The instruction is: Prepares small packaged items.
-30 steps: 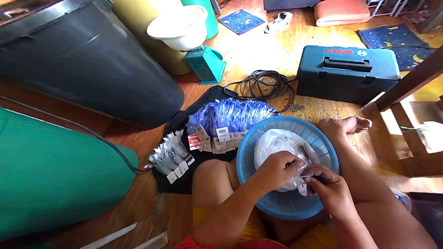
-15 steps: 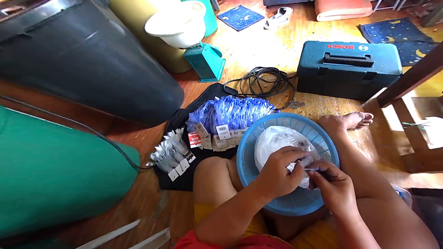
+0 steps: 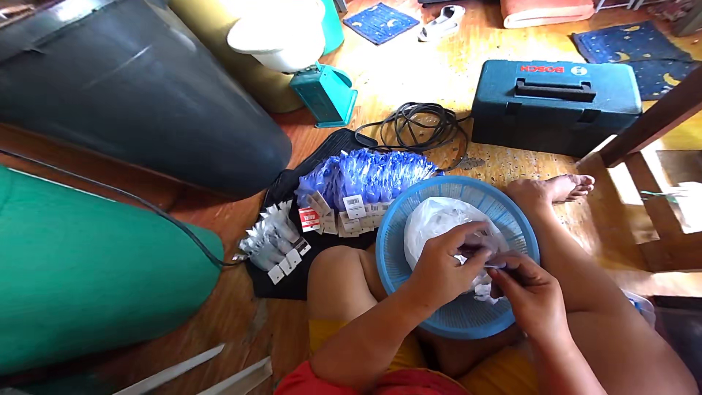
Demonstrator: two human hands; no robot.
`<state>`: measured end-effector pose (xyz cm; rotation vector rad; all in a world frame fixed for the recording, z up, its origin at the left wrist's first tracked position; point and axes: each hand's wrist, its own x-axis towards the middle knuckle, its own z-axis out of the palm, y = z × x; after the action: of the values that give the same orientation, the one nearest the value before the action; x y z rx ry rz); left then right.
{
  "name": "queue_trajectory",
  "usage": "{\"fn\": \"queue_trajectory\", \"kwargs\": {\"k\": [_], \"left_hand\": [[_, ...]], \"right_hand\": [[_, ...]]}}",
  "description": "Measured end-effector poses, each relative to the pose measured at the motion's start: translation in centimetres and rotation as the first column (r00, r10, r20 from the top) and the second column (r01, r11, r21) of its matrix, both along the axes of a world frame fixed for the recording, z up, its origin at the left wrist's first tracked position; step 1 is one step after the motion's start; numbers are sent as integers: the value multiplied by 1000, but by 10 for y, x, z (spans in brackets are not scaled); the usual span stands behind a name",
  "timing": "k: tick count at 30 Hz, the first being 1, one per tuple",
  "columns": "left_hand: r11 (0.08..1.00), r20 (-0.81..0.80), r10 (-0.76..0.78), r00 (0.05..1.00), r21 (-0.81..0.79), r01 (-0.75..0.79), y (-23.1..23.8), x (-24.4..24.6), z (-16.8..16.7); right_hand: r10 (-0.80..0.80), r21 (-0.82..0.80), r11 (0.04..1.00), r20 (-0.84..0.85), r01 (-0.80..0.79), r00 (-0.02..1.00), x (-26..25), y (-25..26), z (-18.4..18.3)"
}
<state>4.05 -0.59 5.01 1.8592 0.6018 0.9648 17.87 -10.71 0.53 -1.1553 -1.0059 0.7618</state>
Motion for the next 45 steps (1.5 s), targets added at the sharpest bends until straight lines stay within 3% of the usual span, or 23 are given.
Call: {"fn": "queue_trajectory", "kwargs": {"k": [6,10,15,32,37,39,42,45], "left_hand": [[1000,25,1,1000,-23,0,0,-1,-1],[999,27,-11,1000,47,10,-3,0,-3],[988,-12,-103,995,118,104,-11,3,-3],[947,-103,-84,991,302,112,-12,4,-16],[941,-105,-75,992,321,105,-8,4,-22],[947,-196,-46,980,303,105,0,2,-18],[978,-528,-36,849,157,139,20,-10,-8],[977,-809,-203,552,-133,165,45,-23,-3]], "right_hand": [[11,22,1000,-8,-11,1000,2,1,-1],[113,130,986,-52,-105,992,12,0,-2],[141,224,969,-169,-101,975,13,3,-1],[24,132,991,-396,31,918,2,7,-2],[24,136,991,-251,10,968,11,5,-4],[30,197,980,-173,5,985,16,4,-2],[30,271,962,-173,18,985,24,2,3],[-3,273,959,-251,74,968,27,1,4]]}}
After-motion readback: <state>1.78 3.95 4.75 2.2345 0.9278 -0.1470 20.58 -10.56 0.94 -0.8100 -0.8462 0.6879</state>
